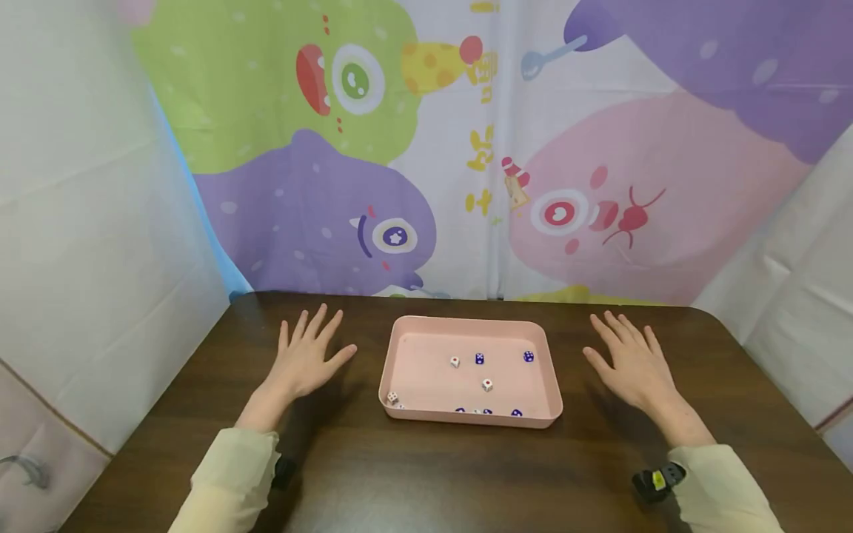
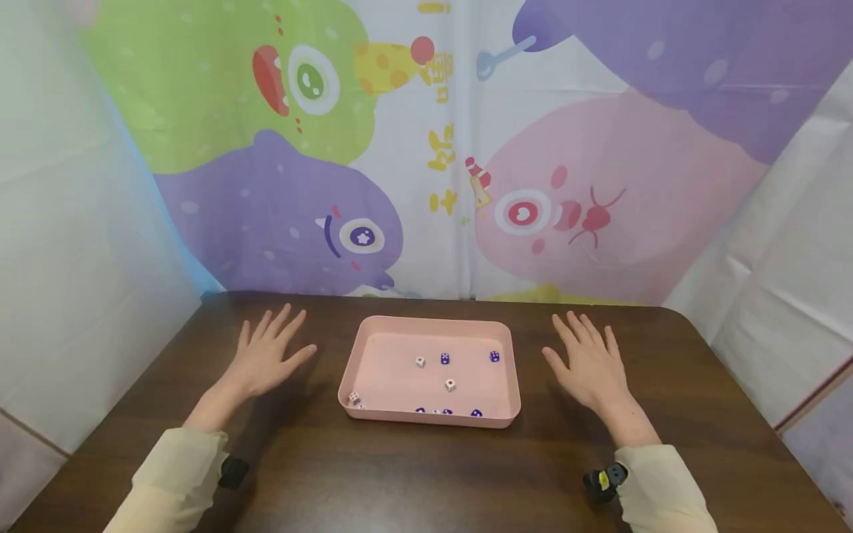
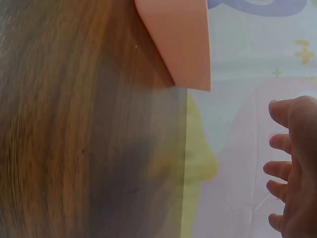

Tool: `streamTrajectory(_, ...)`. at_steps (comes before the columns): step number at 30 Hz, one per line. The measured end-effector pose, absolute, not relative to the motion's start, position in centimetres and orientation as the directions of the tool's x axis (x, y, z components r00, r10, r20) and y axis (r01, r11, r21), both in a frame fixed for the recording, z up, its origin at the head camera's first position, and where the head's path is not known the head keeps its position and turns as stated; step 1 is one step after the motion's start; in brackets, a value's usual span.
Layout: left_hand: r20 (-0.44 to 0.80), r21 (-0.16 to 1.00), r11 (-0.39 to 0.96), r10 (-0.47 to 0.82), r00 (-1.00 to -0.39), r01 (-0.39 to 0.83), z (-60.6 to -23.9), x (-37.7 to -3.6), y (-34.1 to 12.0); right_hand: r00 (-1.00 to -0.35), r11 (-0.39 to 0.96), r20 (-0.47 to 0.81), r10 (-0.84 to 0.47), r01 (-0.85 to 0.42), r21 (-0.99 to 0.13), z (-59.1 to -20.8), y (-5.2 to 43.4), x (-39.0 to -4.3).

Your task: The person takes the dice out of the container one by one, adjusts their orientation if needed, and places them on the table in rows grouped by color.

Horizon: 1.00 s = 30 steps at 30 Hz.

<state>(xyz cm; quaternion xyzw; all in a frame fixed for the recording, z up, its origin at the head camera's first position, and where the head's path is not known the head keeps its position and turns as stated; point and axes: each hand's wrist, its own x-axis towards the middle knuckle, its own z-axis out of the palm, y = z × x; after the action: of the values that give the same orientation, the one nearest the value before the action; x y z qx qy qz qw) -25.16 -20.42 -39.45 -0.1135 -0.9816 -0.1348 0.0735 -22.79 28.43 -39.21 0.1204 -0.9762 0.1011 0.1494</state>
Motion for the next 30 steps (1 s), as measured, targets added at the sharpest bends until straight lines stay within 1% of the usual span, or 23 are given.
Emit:
streamTrajectory(7, 0.160, 0.270, 0.933, 0.199, -0.967, 0.237, -39.9, -24.9, -20.1, -0.908, 0.939, 0.344, -0.237, -0.306, -0.160, -39.5, 27.5, -22.5)
streamTrajectory(13, 0.182, 0.295, 0.921, 0.209, -0.961, 0.256, -39.9, -25.2, -19.5, -0.885, 0.925, 0.378, -0.271, -0.348, -0.151, -39.4, 26.6, -22.4)
streamTrajectory(16, 0.162, 0.334, 0.910, 0.200, -0.966, 0.245, -39.8, -25.0, -19.2, -0.877, 0.919, 0.385, -0.289, -0.367, -0.146, -39.4, 26.0, -22.4)
streamTrajectory(21, 0.122, 0.388, 0.895, 0.189, -0.974, 0.222, -39.8, -24.6, -18.9, -0.878, 0.909, 0.376, -0.297, -0.381, -0.171, -39.4, 24.9, -22.4)
streamTrajectory(26, 0.132, 0.426, 0.871, 0.208, -0.969, 0.245, -39.7, -24.2, -18.4, -0.876, 0.896, 0.367, -0.311, -0.399, -0.193, -39.8, 23.8, -22.6)
streamTrajectory(30, 0.135, 0.488, 0.836, 0.213, -0.968, 0.252, -39.9, -23.8, -17.8, -0.868, 0.884, 0.369, -0.333, -0.424, -0.199, -40.2, 23.2, -22.5)
